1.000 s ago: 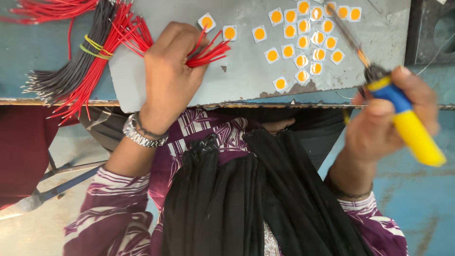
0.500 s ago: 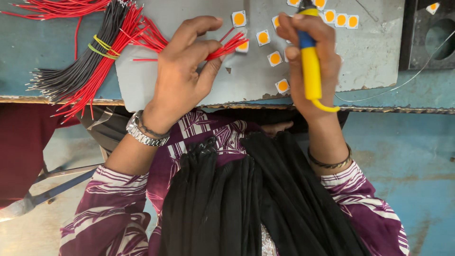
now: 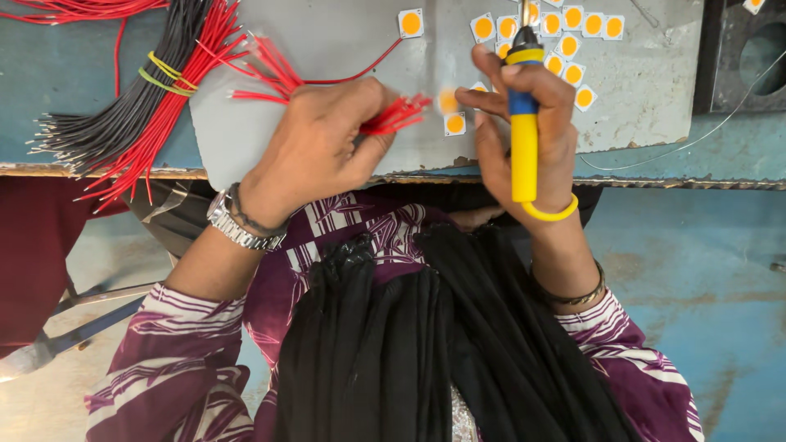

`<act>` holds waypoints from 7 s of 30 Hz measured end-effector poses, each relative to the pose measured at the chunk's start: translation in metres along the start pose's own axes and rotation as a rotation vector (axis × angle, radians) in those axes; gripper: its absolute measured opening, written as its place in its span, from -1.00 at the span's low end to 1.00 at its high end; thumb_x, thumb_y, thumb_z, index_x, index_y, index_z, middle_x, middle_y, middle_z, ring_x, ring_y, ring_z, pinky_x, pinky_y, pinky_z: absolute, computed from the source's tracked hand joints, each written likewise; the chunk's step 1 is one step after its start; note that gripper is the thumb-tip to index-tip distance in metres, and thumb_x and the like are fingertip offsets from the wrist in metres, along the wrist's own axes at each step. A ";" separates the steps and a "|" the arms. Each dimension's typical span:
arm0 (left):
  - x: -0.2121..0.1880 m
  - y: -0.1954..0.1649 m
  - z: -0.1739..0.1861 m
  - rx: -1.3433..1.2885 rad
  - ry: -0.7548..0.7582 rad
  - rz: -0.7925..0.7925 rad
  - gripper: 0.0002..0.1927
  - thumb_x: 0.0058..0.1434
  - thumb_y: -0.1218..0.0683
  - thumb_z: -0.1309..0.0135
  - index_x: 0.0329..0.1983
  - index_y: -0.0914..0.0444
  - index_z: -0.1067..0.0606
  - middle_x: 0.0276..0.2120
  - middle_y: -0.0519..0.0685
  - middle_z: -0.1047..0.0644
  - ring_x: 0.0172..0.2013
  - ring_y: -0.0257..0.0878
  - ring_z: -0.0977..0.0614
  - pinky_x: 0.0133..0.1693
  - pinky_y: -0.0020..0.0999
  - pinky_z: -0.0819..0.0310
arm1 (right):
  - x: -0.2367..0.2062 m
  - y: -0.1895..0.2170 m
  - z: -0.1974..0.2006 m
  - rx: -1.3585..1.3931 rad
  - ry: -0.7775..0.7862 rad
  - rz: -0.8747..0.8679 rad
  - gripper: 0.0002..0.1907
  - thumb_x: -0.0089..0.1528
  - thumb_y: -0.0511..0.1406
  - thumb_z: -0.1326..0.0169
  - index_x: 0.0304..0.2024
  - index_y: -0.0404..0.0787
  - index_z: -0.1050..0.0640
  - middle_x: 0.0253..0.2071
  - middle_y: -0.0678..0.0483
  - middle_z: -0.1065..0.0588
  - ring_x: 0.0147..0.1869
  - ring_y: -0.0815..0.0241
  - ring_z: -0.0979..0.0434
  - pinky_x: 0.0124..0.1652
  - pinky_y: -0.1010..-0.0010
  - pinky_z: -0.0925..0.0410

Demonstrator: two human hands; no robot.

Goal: The person strips insulation from the ends of red wires using pliers, dips the exposed ends into a small cup of flux, and solders each wire end onto the contact pads of orange LED chips laid on the work board, working through the wires one at a time.

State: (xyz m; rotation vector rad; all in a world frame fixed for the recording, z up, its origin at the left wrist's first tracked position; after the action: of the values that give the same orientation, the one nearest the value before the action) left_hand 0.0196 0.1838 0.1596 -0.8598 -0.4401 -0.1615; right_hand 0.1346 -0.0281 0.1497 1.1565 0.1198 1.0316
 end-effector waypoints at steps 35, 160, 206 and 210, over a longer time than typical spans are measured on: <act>-0.001 -0.002 -0.008 0.169 0.112 -0.194 -0.70 0.18 0.06 -0.32 -0.20 0.30 -0.48 -0.05 -0.06 -0.61 -0.32 -0.07 -0.65 -0.38 -0.22 -0.47 | -0.010 0.004 -0.008 -0.044 0.002 0.048 -0.26 0.31 -0.60 -0.29 0.29 -0.13 -0.12 0.42 -0.26 -0.32 0.08 0.11 -0.65 0.06 0.48 -0.49; 0.022 -0.005 -0.013 0.065 -0.141 0.168 -0.70 0.19 0.36 -0.16 0.00 0.38 -0.52 0.14 0.11 -0.46 0.00 0.01 -0.65 -0.03 -0.25 -0.61 | -0.006 0.004 0.044 0.099 -0.225 -0.050 -0.81 0.51 -0.46 0.09 0.16 -0.38 -0.35 0.09 -0.28 -0.51 0.05 -0.13 -0.64 0.03 0.25 -0.57; 0.023 -0.017 -0.024 0.215 0.220 -0.130 -0.66 0.11 0.12 -0.32 -0.14 0.31 -0.46 0.02 -0.07 -0.59 -0.36 -0.11 -0.64 -0.38 -0.22 -0.48 | 0.011 0.005 0.006 -0.324 0.016 0.207 -0.46 0.23 -0.52 -0.26 0.14 -0.14 -0.31 0.30 -0.13 -0.48 0.16 -0.04 -0.60 0.35 0.11 -0.32; 0.027 -0.018 -0.025 0.186 0.207 -0.099 -0.66 0.11 0.13 -0.33 -0.11 0.29 -0.47 0.01 -0.10 -0.60 -0.33 -0.12 -0.65 -0.36 -0.24 -0.49 | 0.009 0.005 0.012 -0.296 -0.014 0.203 -0.49 0.25 -0.54 -0.25 0.14 -0.16 -0.33 0.31 -0.13 -0.48 0.17 -0.08 -0.59 0.26 0.17 -0.38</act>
State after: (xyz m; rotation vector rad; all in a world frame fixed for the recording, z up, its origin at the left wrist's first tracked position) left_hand 0.0459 0.1540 0.1691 -0.6312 -0.2978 -0.2932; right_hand 0.1438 -0.0298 0.1631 0.9179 -0.1604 1.1762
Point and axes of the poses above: each hand's wrist, its own x-axis towards the middle knuckle, its own z-axis out of the back of the hand, y = z × x, the point moved 3 cm from there along x, towards the middle knuckle
